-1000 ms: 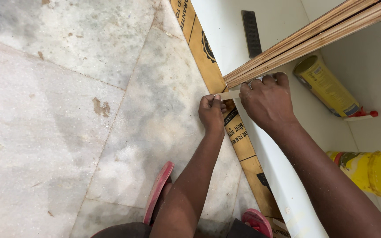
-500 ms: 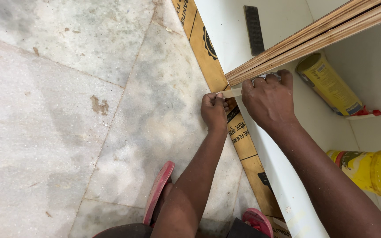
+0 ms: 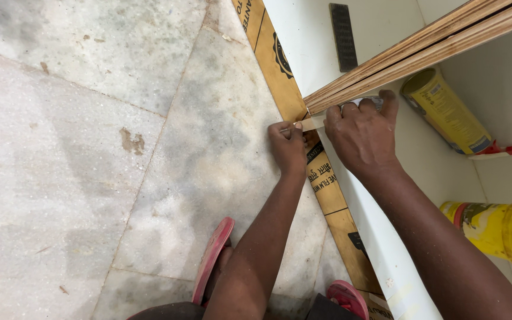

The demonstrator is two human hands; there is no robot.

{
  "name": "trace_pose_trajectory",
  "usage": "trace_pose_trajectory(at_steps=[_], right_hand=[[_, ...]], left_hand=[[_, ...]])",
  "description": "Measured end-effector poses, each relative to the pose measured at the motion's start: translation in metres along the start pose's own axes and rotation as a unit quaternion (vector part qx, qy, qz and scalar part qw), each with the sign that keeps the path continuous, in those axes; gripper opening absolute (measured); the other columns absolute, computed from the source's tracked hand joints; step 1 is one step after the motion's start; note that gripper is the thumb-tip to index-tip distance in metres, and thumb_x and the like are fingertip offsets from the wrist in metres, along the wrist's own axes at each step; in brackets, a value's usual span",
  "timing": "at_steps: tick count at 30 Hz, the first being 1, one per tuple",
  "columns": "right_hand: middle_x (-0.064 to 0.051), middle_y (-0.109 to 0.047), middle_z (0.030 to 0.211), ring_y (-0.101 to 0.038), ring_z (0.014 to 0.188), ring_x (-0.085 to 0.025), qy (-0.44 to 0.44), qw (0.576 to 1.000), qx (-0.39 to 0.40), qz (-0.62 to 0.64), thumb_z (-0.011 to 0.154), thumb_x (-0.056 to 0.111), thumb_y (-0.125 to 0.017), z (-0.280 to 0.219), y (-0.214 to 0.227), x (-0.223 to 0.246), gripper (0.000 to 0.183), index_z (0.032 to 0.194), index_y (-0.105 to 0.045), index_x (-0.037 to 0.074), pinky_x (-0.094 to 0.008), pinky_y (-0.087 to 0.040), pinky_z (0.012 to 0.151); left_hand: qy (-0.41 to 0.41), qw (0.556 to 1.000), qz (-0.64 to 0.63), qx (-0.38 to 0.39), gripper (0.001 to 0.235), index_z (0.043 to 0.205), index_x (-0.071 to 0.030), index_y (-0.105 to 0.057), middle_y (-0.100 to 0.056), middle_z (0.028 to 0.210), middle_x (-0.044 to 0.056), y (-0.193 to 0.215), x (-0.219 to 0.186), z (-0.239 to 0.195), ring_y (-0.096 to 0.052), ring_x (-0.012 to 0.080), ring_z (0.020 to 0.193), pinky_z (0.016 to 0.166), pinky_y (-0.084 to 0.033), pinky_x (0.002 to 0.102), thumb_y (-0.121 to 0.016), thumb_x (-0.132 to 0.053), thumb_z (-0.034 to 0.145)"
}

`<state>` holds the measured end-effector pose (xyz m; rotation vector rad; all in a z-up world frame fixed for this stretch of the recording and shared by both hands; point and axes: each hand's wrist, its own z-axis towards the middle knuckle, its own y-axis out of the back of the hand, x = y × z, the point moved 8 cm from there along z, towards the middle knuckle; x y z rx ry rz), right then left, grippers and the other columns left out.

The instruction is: The person sits on the floor and applies masking tape along the bottom edge of a white cabinet or shelf. They repeatedly tear off pieces of tape and press them onto the surface to cover the edge.

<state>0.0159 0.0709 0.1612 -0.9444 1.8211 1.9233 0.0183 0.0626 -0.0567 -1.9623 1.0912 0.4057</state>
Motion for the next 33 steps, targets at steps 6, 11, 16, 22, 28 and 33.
trace_pose_trajectory(at_steps=[6, 11, 16, 22, 28, 33], right_hand=[[-0.005, -0.07, 0.075, -0.069, 0.081, -0.024, -0.002, 0.998, -0.001, -0.065, 0.1, 0.02, -0.067, -0.006, -0.013, -0.008, 0.014, 0.088, -0.07, 0.014, -0.065, -0.03, 0.113], [-0.007, -0.074, 0.083, -0.07, 0.081, -0.025, -0.034, 0.999, -0.01, -0.038, 0.096, 0.031, -0.071, -0.01, -0.027, -0.021, 0.014, 0.096, -0.076, 0.018, -0.056, -0.035, 0.109], [-0.002, -0.074, 0.079, -0.069, 0.073, -0.022, -0.113, 0.989, 0.054, 0.082, 0.093, 0.032, -0.076, -0.008, -0.046, -0.041, 0.015, 0.103, -0.079, 0.02, -0.053, -0.038, 0.098], [0.001, -0.075, 0.089, -0.07, 0.085, -0.02, -0.089, 0.991, 0.058, 0.079, 0.092, 0.034, -0.075, -0.009, -0.047, -0.042, 0.018, 0.107, -0.08, 0.025, -0.05, -0.039, 0.097], [0.003, -0.076, 0.102, -0.07, 0.095, -0.019, -0.017, 0.995, 0.046, 0.092, 0.093, 0.033, -0.072, -0.006, -0.043, -0.044, 0.016, 0.106, -0.08, 0.029, -0.051, -0.038, 0.099], [0.003, -0.076, 0.104, -0.069, 0.091, -0.02, -0.092, 0.985, 0.108, 0.103, 0.096, 0.033, -0.07, -0.001, -0.053, -0.049, 0.016, 0.106, -0.08, 0.027, -0.055, -0.035, 0.102]], left_hand=[[-0.001, 1.0, -0.014, 0.006, 0.033, 0.104, -0.003, -0.046, -0.058, 0.079, 0.005, 0.006, 0.004, 0.002, -0.057, 0.0121, 0.051, 0.043, -0.047, 0.03, -0.071, -0.024, 0.095], [0.014, 0.997, 0.063, 0.049, 0.041, 0.084, -0.009, -0.054, -0.053, 0.065, 0.0, 0.001, 0.007, -0.008, -0.052, 0.0074, 0.048, 0.041, -0.045, 0.025, -0.064, -0.046, 0.098], [0.069, 0.991, 0.056, 0.096, 0.05, 0.081, -0.007, -0.055, -0.051, 0.061, 0.001, -0.001, 0.012, -0.005, -0.049, 0.0093, 0.043, 0.038, -0.042, 0.027, -0.062, -0.054, 0.097], [0.118, 0.99, 0.026, 0.073, 0.046, 0.087, -0.004, -0.058, -0.05, 0.059, 0.004, -0.002, 0.013, 0.006, -0.047, 0.0132, 0.039, 0.035, -0.038, 0.03, -0.057, -0.049, 0.1], [0.1, 0.99, 0.08, 0.063, 0.047, 0.092, -0.006, -0.061, -0.053, 0.06, 0.004, -0.002, 0.011, 0.009, -0.052, 0.0133, 0.04, 0.037, -0.044, 0.03, -0.05, -0.051, 0.102], [0.003, 0.987, 0.144, 0.066, 0.052, 0.098, -0.002, -0.057, -0.062, 0.07, 0.008, -0.001, 0.001, 0.003, -0.063, 0.0159, 0.05, 0.044, -0.051, 0.031, -0.045, -0.052, 0.104]])
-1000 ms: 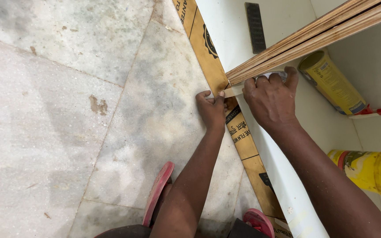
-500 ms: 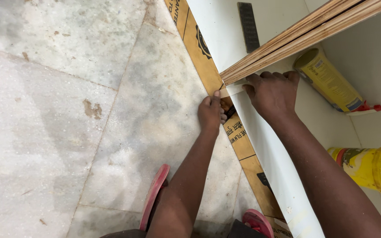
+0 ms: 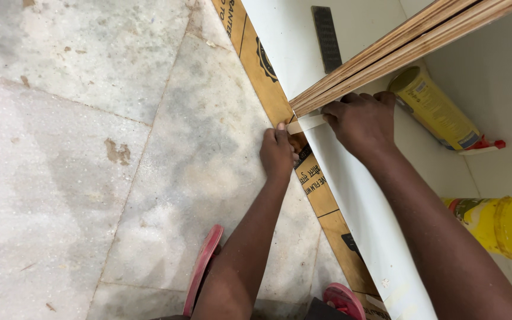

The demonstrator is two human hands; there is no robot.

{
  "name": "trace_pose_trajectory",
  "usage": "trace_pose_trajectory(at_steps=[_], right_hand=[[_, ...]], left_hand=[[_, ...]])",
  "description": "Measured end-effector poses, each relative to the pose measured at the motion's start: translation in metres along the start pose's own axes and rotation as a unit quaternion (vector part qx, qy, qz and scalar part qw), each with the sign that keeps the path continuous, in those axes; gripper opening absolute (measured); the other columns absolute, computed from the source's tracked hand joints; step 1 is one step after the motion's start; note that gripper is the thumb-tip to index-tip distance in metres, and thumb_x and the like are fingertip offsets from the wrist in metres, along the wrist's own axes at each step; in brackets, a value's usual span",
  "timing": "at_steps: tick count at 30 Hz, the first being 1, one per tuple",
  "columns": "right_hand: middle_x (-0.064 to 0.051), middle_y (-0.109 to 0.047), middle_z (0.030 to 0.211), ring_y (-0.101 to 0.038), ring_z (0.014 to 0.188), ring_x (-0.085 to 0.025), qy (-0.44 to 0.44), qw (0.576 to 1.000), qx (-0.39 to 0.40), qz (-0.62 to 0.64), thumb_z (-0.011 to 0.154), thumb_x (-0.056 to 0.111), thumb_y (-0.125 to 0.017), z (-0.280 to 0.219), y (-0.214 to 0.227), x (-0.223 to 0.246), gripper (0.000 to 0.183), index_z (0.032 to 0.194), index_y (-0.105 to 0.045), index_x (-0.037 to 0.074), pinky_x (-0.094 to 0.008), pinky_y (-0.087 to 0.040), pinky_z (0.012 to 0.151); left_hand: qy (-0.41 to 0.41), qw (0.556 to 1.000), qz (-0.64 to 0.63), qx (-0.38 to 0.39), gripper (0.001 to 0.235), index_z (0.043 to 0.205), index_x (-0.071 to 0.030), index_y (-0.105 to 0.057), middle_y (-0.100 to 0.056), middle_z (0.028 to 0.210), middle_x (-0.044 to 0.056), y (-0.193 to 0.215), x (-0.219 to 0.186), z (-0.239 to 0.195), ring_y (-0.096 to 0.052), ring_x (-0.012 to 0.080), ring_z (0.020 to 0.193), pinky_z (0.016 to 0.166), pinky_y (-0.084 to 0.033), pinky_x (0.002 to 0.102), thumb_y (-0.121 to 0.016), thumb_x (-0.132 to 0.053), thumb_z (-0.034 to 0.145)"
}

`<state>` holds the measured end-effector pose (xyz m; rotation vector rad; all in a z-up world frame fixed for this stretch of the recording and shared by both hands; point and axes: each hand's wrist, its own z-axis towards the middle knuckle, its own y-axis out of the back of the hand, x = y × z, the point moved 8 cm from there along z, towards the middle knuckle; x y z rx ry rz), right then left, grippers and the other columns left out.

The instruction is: The person sits on the floor and applies masking tape along the bottom edge of a white cabinet or shelf. They repeatedly tear off pieces of tape and press them onto the surface to cover the edge.

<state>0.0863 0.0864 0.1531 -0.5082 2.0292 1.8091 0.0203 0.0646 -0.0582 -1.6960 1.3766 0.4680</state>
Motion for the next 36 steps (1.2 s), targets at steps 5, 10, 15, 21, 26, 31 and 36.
trace_pose_trajectory(at_steps=[5, 10, 15, 21, 26, 31, 36], right_hand=[[0.0, -0.075, 0.103, -0.069, 0.09, -0.021, -0.045, 0.999, 0.001, -0.021, 0.097, 0.034, -0.068, 0.002, -0.003, 0.001, 0.019, 0.11, -0.081, 0.028, -0.056, -0.032, 0.103], [-0.002, -0.076, 0.105, -0.071, 0.086, -0.022, -0.15, 0.979, 0.131, 0.045, 0.096, 0.04, -0.069, 0.008, -0.013, -0.012, 0.024, 0.115, -0.079, 0.028, -0.048, -0.046, 0.093], [-0.002, -0.077, 0.1, -0.072, 0.092, -0.022, -0.187, 0.965, 0.164, 0.081, 0.09, 0.047, -0.074, 0.013, -0.016, -0.02, 0.03, 0.114, -0.08, 0.029, -0.038, -0.056, 0.073], [-0.001, -0.083, 0.094, -0.082, 0.081, -0.021, -0.278, 0.904, 0.22, 0.238, 0.093, 0.047, -0.071, 0.0, -0.036, -0.03, 0.031, 0.116, -0.076, 0.027, -0.033, -0.058, 0.077], [-0.002, -0.077, 0.103, -0.074, 0.093, -0.021, -0.262, 0.92, 0.175, 0.233, 0.088, 0.051, -0.075, 0.002, -0.041, -0.029, 0.035, 0.109, -0.078, 0.023, -0.039, -0.055, 0.082], [-0.005, -0.069, 0.112, -0.068, 0.103, -0.024, -0.252, 0.93, 0.149, 0.225, 0.09, 0.046, -0.072, 0.004, -0.051, -0.032, 0.029, 0.106, -0.078, 0.023, -0.045, -0.054, 0.084], [-0.004, -0.069, 0.11, -0.067, 0.103, -0.025, -0.247, 0.93, 0.112, 0.249, 0.091, 0.042, -0.07, 0.002, -0.053, -0.033, 0.026, 0.107, -0.077, 0.022, -0.045, -0.053, 0.085]], left_hand=[[-0.159, 0.973, 0.138, -0.093, 0.066, 0.135, 0.001, -0.043, -0.052, 0.129, 0.021, 0.002, -0.039, -0.015, -0.057, 0.034, 0.117, 0.091, -0.051, 0.045, -0.055, -0.054, 0.102], [-0.146, 0.981, 0.119, -0.043, 0.083, 0.154, 0.0, -0.024, -0.033, 0.152, 0.024, -0.005, -0.05, -0.017, -0.035, 0.0371, 0.143, 0.111, -0.041, 0.049, -0.058, -0.048, 0.095], [-0.208, 0.958, 0.189, -0.057, 0.096, 0.156, 0.002, -0.018, -0.028, 0.158, 0.024, -0.015, -0.061, -0.024, -0.025, 0.0394, 0.15, 0.121, -0.024, 0.052, -0.073, -0.039, 0.088], [-0.163, 0.969, 0.168, -0.079, 0.1, 0.156, 0.001, -0.015, -0.025, 0.16, 0.023, -0.027, -0.055, -0.02, -0.022, 0.0379, 0.152, 0.121, -0.026, 0.049, -0.077, -0.041, 0.09], [-0.141, 0.969, 0.18, -0.093, 0.102, 0.156, -0.001, -0.015, -0.025, 0.159, 0.021, -0.028, -0.056, -0.018, -0.024, 0.0358, 0.151, 0.121, -0.026, 0.049, -0.078, -0.043, 0.087], [-0.13, 0.969, 0.188, -0.098, 0.102, 0.156, -0.002, -0.015, -0.025, 0.159, 0.02, -0.03, -0.054, -0.016, -0.025, 0.0354, 0.151, 0.12, -0.029, 0.049, -0.078, -0.043, 0.087], [-0.099, 0.97, 0.202, -0.091, 0.105, 0.156, -0.003, -0.013, -0.024, 0.159, 0.019, -0.031, -0.056, -0.016, -0.025, 0.0349, 0.149, 0.117, -0.033, 0.049, -0.08, -0.042, 0.084]])
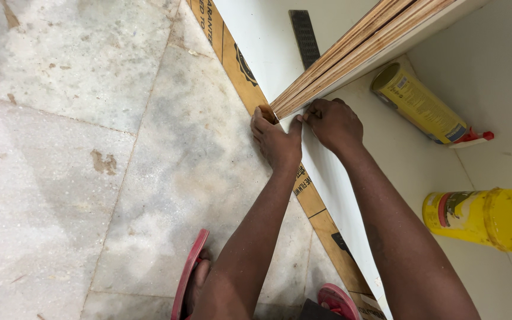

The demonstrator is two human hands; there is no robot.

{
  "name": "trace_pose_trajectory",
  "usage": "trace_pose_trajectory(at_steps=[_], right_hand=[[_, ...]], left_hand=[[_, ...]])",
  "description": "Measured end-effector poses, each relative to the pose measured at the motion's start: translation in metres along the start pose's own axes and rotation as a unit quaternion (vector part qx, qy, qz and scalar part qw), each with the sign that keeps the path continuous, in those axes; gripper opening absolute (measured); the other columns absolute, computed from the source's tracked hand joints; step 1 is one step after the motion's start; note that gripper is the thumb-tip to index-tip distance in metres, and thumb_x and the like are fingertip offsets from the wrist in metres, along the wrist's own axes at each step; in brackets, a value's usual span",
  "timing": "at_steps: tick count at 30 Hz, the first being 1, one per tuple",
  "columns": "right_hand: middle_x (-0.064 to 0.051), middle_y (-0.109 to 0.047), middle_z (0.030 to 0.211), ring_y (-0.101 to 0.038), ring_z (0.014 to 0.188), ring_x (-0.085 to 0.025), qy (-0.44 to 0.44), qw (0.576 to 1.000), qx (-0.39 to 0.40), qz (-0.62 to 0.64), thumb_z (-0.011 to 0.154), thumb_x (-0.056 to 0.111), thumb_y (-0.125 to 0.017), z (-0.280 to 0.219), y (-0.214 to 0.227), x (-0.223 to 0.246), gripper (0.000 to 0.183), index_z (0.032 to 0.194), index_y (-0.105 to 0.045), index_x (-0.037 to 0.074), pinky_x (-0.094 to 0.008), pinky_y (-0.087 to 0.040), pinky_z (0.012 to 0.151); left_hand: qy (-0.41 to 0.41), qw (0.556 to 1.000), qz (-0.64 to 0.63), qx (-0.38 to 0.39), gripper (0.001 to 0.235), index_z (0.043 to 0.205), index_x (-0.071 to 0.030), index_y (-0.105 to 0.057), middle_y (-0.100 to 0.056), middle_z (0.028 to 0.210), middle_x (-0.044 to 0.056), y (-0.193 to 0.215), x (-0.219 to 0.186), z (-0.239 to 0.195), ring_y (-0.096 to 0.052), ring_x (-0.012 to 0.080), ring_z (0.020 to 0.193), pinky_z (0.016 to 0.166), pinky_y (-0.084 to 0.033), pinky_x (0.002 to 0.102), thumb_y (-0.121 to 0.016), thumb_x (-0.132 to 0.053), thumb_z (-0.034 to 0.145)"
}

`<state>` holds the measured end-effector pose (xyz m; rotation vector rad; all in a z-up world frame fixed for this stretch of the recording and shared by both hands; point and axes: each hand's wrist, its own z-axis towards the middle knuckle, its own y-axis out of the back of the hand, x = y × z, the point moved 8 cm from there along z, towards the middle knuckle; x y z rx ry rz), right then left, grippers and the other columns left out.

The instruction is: The person sits on the floor and applies masking tape along the bottom edge of a white cabinet or shelf. They repeatedly tear off pieces of tape and press them onto the surface to cover the edge.

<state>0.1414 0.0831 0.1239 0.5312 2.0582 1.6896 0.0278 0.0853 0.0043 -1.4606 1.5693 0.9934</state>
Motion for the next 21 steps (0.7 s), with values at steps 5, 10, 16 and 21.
trace_pose_trajectory(at_steps=[5, 10, 16, 21], right_hand=[[-0.006, -0.069, 0.105, -0.069, 0.1, -0.025, -0.013, 0.996, -0.065, 0.065, 0.089, 0.037, -0.072, -0.01, 0.0, -0.002, 0.026, 0.107, -0.077, 0.02, -0.044, -0.054, 0.083], [-0.009, -0.067, 0.106, -0.067, 0.1, -0.029, -0.022, 0.989, -0.122, 0.086, 0.089, 0.035, -0.072, -0.008, -0.004, -0.001, 0.024, 0.104, -0.078, 0.018, -0.047, -0.053, 0.081], [-0.014, -0.066, 0.109, -0.067, 0.099, -0.034, -0.067, 0.975, -0.18, 0.114, 0.085, 0.029, -0.069, -0.009, -0.015, -0.003, 0.022, 0.101, -0.079, 0.017, -0.048, -0.053, 0.084], [-0.022, -0.064, 0.106, -0.067, 0.094, -0.039, -0.14, 0.948, -0.271, 0.085, 0.089, 0.029, -0.07, 0.004, -0.028, -0.033, 0.02, 0.101, -0.077, 0.015, -0.051, -0.053, 0.079]], left_hand=[[0.009, 1.0, 0.01, 0.007, 0.108, 0.156, -0.003, -0.012, -0.024, 0.158, 0.018, 0.003, -0.005, 0.001, -0.025, 0.0343, 0.149, 0.117, -0.034, 0.048, -0.081, -0.043, 0.083], [0.019, 1.0, 0.023, -0.003, 0.106, 0.155, -0.003, -0.013, -0.024, 0.157, 0.018, 0.002, -0.007, 0.003, -0.024, 0.0349, 0.149, 0.117, -0.032, 0.048, -0.082, -0.038, 0.083], [0.017, 0.999, 0.029, -0.025, 0.102, 0.155, -0.004, -0.017, -0.029, 0.157, 0.016, 0.006, -0.011, 0.002, -0.032, 0.0337, 0.147, 0.117, -0.034, 0.049, -0.081, -0.037, 0.083], [0.014, 0.999, 0.042, -0.031, 0.107, 0.157, -0.006, -0.016, -0.026, 0.159, 0.016, 0.006, -0.013, 0.0, -0.032, 0.0361, 0.147, 0.118, -0.033, 0.05, -0.084, -0.038, 0.081]])
